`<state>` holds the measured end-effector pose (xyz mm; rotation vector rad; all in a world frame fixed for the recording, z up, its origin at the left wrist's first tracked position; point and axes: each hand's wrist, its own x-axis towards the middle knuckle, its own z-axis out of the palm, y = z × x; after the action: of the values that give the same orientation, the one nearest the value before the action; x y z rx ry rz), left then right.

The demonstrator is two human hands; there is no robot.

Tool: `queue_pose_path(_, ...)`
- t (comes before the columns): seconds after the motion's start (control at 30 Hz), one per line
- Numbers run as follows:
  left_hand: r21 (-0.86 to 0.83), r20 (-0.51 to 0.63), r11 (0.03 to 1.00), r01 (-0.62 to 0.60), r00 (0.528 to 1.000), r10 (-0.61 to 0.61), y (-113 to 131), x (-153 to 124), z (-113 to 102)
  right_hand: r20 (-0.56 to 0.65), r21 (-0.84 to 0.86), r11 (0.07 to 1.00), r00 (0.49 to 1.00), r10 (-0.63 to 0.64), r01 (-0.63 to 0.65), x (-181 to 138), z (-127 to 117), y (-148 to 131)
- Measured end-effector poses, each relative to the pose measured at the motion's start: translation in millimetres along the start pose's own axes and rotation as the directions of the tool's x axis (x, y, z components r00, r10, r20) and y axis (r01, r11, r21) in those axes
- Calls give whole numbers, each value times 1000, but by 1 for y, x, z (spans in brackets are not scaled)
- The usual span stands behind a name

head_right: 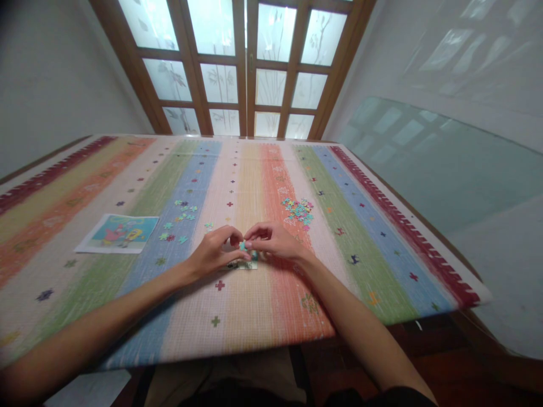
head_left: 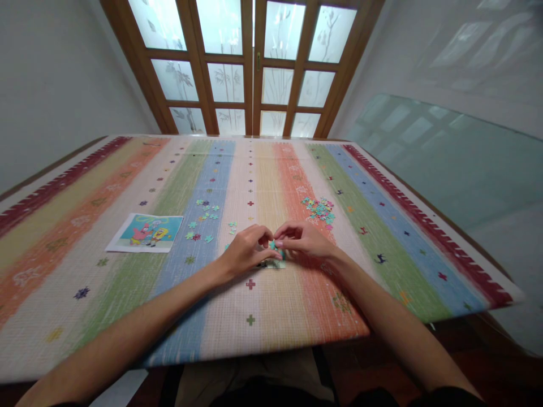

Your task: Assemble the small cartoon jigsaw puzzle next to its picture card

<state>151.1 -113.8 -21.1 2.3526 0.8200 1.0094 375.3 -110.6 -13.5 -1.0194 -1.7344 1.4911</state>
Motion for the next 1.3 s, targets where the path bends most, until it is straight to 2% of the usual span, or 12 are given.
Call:
queue_pose_path(0.13, 133, 45, 991, -18, 999, 12, 4, -6, 0, -42, -98, 995, 999, 14, -18, -2, -5, -1)
queue_pose_path(0.3, 289, 205, 934, -207, 967, 151, 19, -22, -1, -27, -227, 968, 994, 105, -109, -6, -13, -1)
queue_pose_path(0.53, 362, 340, 871, -333, 917, 209, 35, -32, 5, -21, -406, 912, 998, 52, -56, -5, -16, 2)
queue_pose_path(0.8, 364, 371, 860, -357, 903, 217, 32, -34, 6, -47, -435, 899, 999, 26, -43, -5, -14, 3)
queue_pose_path(1.3, 371, 376, 856, -360, 901, 216, 31, -34, 8, -16, -544, 839, 1000, -18, 6, -5, -13, 3)
